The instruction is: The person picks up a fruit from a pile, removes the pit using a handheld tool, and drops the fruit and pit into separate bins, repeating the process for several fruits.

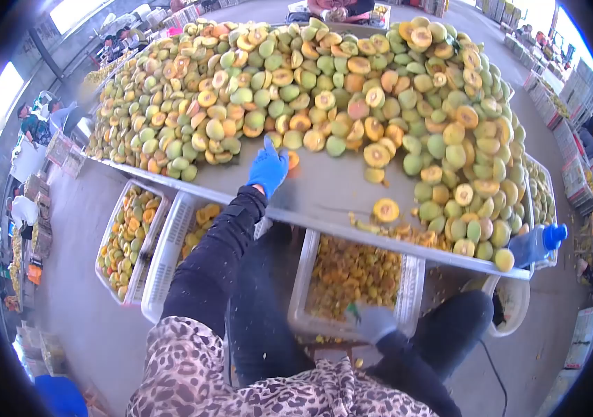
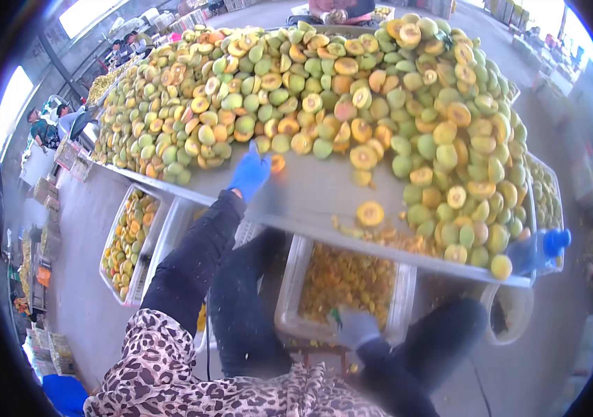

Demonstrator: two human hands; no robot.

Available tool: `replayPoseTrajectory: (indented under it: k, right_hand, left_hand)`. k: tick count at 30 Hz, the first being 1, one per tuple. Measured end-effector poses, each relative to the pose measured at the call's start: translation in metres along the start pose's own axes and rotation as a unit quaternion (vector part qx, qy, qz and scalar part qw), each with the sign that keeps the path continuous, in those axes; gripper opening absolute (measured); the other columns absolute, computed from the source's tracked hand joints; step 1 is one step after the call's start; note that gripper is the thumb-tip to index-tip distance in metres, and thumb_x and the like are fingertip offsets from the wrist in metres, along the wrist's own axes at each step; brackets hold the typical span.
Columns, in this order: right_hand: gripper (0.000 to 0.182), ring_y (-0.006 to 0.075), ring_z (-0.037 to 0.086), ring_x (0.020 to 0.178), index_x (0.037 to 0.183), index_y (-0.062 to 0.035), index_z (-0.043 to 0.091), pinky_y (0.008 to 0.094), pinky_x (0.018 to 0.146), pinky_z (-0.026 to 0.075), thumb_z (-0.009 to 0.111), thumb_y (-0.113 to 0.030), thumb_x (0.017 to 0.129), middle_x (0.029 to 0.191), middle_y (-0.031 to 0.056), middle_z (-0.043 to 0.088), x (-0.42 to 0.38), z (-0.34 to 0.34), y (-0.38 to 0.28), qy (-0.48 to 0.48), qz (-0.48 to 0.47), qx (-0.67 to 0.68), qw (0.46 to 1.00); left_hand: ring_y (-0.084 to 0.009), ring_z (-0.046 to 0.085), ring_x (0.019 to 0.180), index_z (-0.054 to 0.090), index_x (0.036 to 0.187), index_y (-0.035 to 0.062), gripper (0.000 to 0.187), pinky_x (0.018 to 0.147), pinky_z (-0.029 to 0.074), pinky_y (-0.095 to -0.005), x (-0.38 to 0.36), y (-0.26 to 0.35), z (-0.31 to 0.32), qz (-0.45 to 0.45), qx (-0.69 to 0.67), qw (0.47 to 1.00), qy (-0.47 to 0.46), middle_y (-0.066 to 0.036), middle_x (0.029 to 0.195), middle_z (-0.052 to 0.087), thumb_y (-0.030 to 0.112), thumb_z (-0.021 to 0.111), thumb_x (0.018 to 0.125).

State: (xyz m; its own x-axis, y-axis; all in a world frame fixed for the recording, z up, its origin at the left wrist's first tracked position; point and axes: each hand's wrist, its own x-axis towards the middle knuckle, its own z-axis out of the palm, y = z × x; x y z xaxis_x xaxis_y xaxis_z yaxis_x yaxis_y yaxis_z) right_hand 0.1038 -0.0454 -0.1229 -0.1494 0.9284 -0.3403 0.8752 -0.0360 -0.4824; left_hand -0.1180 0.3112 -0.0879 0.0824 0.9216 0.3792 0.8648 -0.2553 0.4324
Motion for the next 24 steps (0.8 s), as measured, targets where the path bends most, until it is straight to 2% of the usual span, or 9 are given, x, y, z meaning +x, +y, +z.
replayPoseTrajectory:
  k: [5, 8, 11, 12, 13, 14, 15, 17, 24]
  right_hand:
    - [0.028, 0.0377, 0.063, 0.067, 0.093, -0.0094, 0.055, 0.0463, 0.06, 0.049, 0.05, -0.037, 0.09, 0.075, 0.0194, 0.064, 0.015, -0.023, -0.01, -0.09, -0.008, -0.037, 0.995]
    - [0.023, 0.0368, 0.062, 0.065, 0.091, -0.0081, 0.055, 0.0444, 0.055, 0.047, 0.055, -0.031, 0.09, 0.074, 0.0177, 0.063, 0.027, -0.048, -0.021, 0.095, -0.108, 0.103, 0.984]
    - [0.022, 0.0403, 0.058, 0.063, 0.086, -0.0061, 0.054, 0.046, 0.054, 0.045, 0.055, -0.028, 0.091, 0.068, 0.0186, 0.06, 0.036, -0.105, -0.062, 0.214, -0.113, 0.309, 0.92]
    - [0.023, 0.0408, 0.058, 0.063, 0.087, -0.0056, 0.054, 0.046, 0.054, 0.045, 0.054, -0.028, 0.091, 0.067, 0.0193, 0.059, 0.038, -0.116, -0.071, 0.228, -0.108, 0.304, 0.919]
    - [0.024, 0.0413, 0.058, 0.063, 0.088, -0.005, 0.054, 0.046, 0.054, 0.045, 0.054, -0.028, 0.092, 0.065, 0.0201, 0.059, 0.038, -0.122, -0.078, 0.243, -0.104, 0.296, 0.918]
    - [0.024, 0.0413, 0.058, 0.063, 0.088, -0.005, 0.054, 0.046, 0.054, 0.045, 0.054, -0.028, 0.092, 0.065, 0.0201, 0.059, 0.039, -0.125, -0.083, 0.243, -0.101, 0.295, 0.919]
    - [0.025, 0.0407, 0.058, 0.062, 0.089, -0.0051, 0.054, 0.0459, 0.053, 0.045, 0.054, -0.03, 0.092, 0.064, 0.0201, 0.058, 0.037, -0.125, -0.088, 0.264, -0.113, 0.267, 0.92]
    - [0.026, 0.0401, 0.059, 0.061, 0.09, -0.0053, 0.054, 0.0459, 0.053, 0.045, 0.054, -0.031, 0.092, 0.063, 0.0201, 0.058, 0.025, -0.121, -0.094, 0.28, -0.124, 0.238, 0.922]
    - [0.029, 0.0343, 0.06, 0.053, 0.093, -0.0057, 0.057, 0.0438, 0.05, 0.046, 0.053, -0.035, 0.093, 0.06, 0.0191, 0.057, -0.013, -0.106, -0.093, 0.272, -0.155, 0.148, 0.938]
  left_hand:
    - [-0.0372, 0.063, 0.085, 0.053, 0.105, -0.0079, 0.045, 0.07, 0.05, -0.0442, 0.016, 0.021, 0.011, -0.01, -0.027, 0.99, -0.141, -0.023, 0.092, 0.064, 0.028, 0.06, 0.079]
    - [-0.0152, 0.061, 0.078, 0.056, 0.095, -0.0005, 0.029, 0.061, 0.051, -0.0329, -0.011, 0.043, -0.016, -0.147, -0.475, 0.82, -0.284, -0.008, 0.087, 0.062, 0.02, 0.064, 0.076]
    - [-0.0161, 0.061, 0.078, 0.056, 0.098, 0.0023, 0.025, 0.065, 0.052, -0.0322, -0.066, 0.094, -0.042, -0.254, -0.687, 0.657, -0.178, -0.009, 0.089, 0.062, 0.019, 0.06, 0.08]
    - [-0.0161, 0.061, 0.078, 0.056, 0.098, 0.0023, 0.025, 0.065, 0.052, -0.0322, -0.089, 0.112, -0.056, -0.263, -0.684, 0.655, -0.184, -0.009, 0.089, 0.062, 0.019, 0.06, 0.08]
    - [-0.0189, 0.061, 0.081, 0.055, 0.101, 0.0018, 0.028, 0.07, 0.052, -0.0343, -0.109, 0.13, -0.071, -0.052, -0.534, 0.842, -0.051, -0.01, 0.093, 0.061, 0.024, 0.058, 0.084]
    - [-0.0217, 0.061, 0.084, 0.054, 0.104, 0.0014, 0.032, 0.075, 0.053, -0.0365, -0.123, 0.145, -0.083, 0.17, -0.322, 0.927, 0.091, -0.011, 0.097, 0.06, 0.029, 0.056, 0.088]
    - [-0.0217, 0.061, 0.084, 0.054, 0.104, 0.0014, 0.032, 0.075, 0.053, -0.0365, -0.135, 0.155, -0.093, 0.168, -0.324, 0.927, 0.088, -0.011, 0.097, 0.06, 0.029, 0.056, 0.088]
    - [-0.0248, 0.061, 0.089, 0.054, 0.105, 0.0014, 0.037, 0.082, 0.053, -0.0403, -0.158, 0.169, -0.108, -0.286, -0.791, 0.535, -0.083, -0.013, 0.1, 0.06, 0.036, 0.049, 0.094]
    - [-0.0233, 0.063, 0.071, 0.054, 0.101, 0.002, 0.037, 0.068, 0.054, -0.0348, -0.201, 0.194, -0.129, -0.218, -0.777, 0.589, -0.046, -0.012, 0.084, 0.062, 0.037, 0.045, 0.097]
